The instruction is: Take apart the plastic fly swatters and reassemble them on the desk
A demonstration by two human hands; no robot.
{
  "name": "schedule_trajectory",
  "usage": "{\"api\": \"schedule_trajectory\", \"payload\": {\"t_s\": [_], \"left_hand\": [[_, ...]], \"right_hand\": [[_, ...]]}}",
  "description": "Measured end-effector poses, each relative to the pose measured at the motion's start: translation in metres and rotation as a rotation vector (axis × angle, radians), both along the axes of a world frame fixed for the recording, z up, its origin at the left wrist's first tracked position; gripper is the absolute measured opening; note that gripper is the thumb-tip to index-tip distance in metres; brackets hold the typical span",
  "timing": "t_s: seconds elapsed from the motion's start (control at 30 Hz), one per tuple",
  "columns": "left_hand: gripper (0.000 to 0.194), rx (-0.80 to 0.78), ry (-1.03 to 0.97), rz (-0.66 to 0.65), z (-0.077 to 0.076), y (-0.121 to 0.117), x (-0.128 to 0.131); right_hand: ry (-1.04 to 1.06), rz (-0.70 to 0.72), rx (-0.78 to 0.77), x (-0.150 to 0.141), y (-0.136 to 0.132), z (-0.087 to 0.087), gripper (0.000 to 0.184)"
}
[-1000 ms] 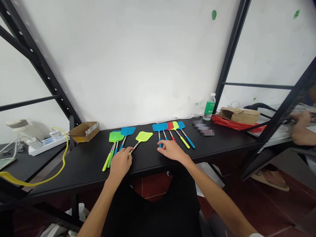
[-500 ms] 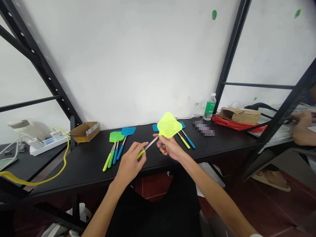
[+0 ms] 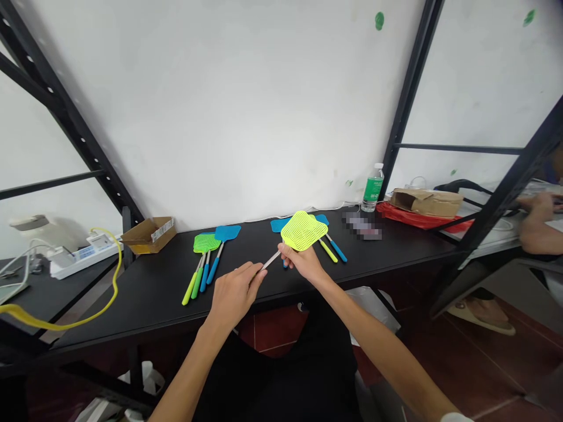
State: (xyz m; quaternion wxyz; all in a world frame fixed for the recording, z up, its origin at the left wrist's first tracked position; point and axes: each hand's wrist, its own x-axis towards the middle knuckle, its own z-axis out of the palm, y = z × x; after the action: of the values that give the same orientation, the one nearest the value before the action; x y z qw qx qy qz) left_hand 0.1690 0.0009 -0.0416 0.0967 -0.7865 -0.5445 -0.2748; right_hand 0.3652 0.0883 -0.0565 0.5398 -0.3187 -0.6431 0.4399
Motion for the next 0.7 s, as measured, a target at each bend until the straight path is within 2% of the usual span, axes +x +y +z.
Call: {"api": "schedule_trajectory", "payload": {"t_s": [0.3, 0.53, 0.6, 0.7], "left_hand": [[0.044, -0.268, -0.203, -0.109, 0.014, -0.006, 0.004], [0.046, -0.434, -0.441, -0.241, 0.012, -0.005, 0.005], [0.046, -0.46, -0.472, -0.253, 0.012, -0.006, 0.005], [0.043, -0.405, -0.416, -0.198, 0.013, -0.008, 0.005]], "right_hand": [[0.02, 0.005, 0.032, 0.006, 0.003, 0.003, 0.044], [0.009, 0.006, 0.046, 0.007, 0.001, 0.004, 0.043], [0.022, 0.02, 0.032, 0.006, 0.0, 0.004, 0.043], [0.04, 0.027, 0.0, 0.005, -0.001, 0.003, 0.042]]}}
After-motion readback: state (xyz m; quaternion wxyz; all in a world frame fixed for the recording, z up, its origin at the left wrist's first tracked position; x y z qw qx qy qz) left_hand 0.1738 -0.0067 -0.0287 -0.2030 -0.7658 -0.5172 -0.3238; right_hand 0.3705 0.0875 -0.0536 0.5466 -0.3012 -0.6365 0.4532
